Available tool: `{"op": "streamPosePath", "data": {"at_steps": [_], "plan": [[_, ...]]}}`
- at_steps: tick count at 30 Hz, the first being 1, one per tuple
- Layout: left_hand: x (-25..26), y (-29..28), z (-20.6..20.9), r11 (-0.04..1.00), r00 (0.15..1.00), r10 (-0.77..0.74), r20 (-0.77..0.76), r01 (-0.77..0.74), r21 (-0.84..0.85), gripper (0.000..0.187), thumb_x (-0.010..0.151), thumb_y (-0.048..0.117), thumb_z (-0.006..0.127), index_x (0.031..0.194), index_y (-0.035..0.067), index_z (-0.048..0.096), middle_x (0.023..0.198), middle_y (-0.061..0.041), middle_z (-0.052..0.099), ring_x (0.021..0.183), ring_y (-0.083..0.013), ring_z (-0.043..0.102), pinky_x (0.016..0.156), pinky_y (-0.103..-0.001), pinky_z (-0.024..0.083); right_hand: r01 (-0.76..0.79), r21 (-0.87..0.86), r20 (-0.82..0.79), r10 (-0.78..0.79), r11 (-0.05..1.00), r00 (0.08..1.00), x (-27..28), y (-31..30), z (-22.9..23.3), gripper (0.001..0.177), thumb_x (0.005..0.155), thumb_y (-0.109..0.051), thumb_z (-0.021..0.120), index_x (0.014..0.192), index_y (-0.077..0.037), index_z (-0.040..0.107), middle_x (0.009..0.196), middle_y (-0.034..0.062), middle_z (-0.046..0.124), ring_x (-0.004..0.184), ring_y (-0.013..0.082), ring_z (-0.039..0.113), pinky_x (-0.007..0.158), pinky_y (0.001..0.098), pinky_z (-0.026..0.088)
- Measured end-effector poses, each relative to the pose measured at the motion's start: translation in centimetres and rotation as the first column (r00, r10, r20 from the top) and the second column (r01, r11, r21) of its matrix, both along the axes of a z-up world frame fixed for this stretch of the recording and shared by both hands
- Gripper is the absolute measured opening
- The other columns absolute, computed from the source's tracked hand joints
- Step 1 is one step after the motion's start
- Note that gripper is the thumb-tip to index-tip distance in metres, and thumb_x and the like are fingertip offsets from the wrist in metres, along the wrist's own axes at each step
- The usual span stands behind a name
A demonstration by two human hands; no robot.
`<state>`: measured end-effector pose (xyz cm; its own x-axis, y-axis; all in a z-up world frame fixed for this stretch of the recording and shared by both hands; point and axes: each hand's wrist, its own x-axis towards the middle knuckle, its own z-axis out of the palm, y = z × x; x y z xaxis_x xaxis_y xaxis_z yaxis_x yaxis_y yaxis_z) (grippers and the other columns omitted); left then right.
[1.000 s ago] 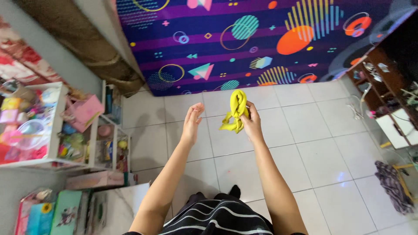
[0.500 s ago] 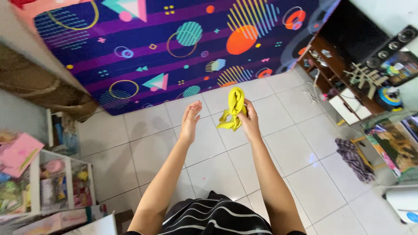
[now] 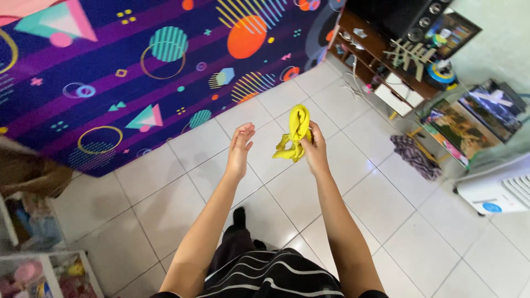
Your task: The person cleans the desk and surrounding furniture with a cloth and water bottle.
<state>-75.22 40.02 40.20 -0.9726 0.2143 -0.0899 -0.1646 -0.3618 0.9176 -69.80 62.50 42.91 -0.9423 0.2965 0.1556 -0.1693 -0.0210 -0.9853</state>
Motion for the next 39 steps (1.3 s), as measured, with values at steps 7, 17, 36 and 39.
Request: {"op": "streamPosePath", "data": {"at_steps": [7,17,36,39], "plan": [[-5.3,6.2,-0.6,0.992,0.992,-0.124,0.013,0.124,0.002,0.047,0.103,0.044,0.041,0.138,0.015,0.054,0.15,-0.007,0.054,0.143,-0.0222,0.046,0.116,-0.044,0.032,0.151,-0.011,0.043,-0.151,0.988,0.988,-2.3,5.6,-1.2,0.044,0.096,0.0,0.054,0.139,-0.005,0.052,0.115,0.0034,0.064,0.101,0.0117,0.063,0.087,0.0291,0.054],[-15.9,14.0,0.0,0.947,0.947,-0.32,-0.006,0.32,-0.017,0.045,0.104,0.039,0.038,0.139,0.014,0.052,0.148,-0.005,0.054,0.143,-0.0209,0.045,0.117,-0.042,0.03,0.332,-0.016,0.018,-0.332,0.943,0.943,-9.0,12.5,-1.8,0.044,0.096,0.0,0.053,0.14,-0.004,0.053,0.115,0.0045,0.065,0.1,0.0128,0.064,0.086,0.0289,0.055],[-32.2,25.7,-1.1,0.875,0.88,-0.469,0.071,0.474,-0.101,0.049,0.103,0.04,0.039,0.142,0.013,0.051,0.15,-0.007,0.053,0.143,-0.0208,0.046,0.117,-0.041,0.031,0.531,-0.051,0.132,-0.522,0.846,0.843,-20.9,22.7,-5.8,0.038,0.102,-0.009,0.051,0.14,-0.008,0.051,0.115,0.0043,0.066,0.099,0.012,0.065,0.086,0.03,0.056],[-35.0,28.7,-2.2,0.866,0.876,-0.474,0.09,0.483,-0.134,0.05,0.101,0.039,0.039,0.141,0.012,0.052,0.15,-0.006,0.052,0.143,-0.02,0.044,0.117,-0.041,0.031,0.538,-0.024,0.102,-0.533,0.843,0.84,-23.6,26.1,-7.0,0.041,0.099,-0.007,0.052,0.14,-0.007,0.052,0.112,0.0051,0.067,0.098,0.0123,0.065,0.085,0.0303,0.056]]}}
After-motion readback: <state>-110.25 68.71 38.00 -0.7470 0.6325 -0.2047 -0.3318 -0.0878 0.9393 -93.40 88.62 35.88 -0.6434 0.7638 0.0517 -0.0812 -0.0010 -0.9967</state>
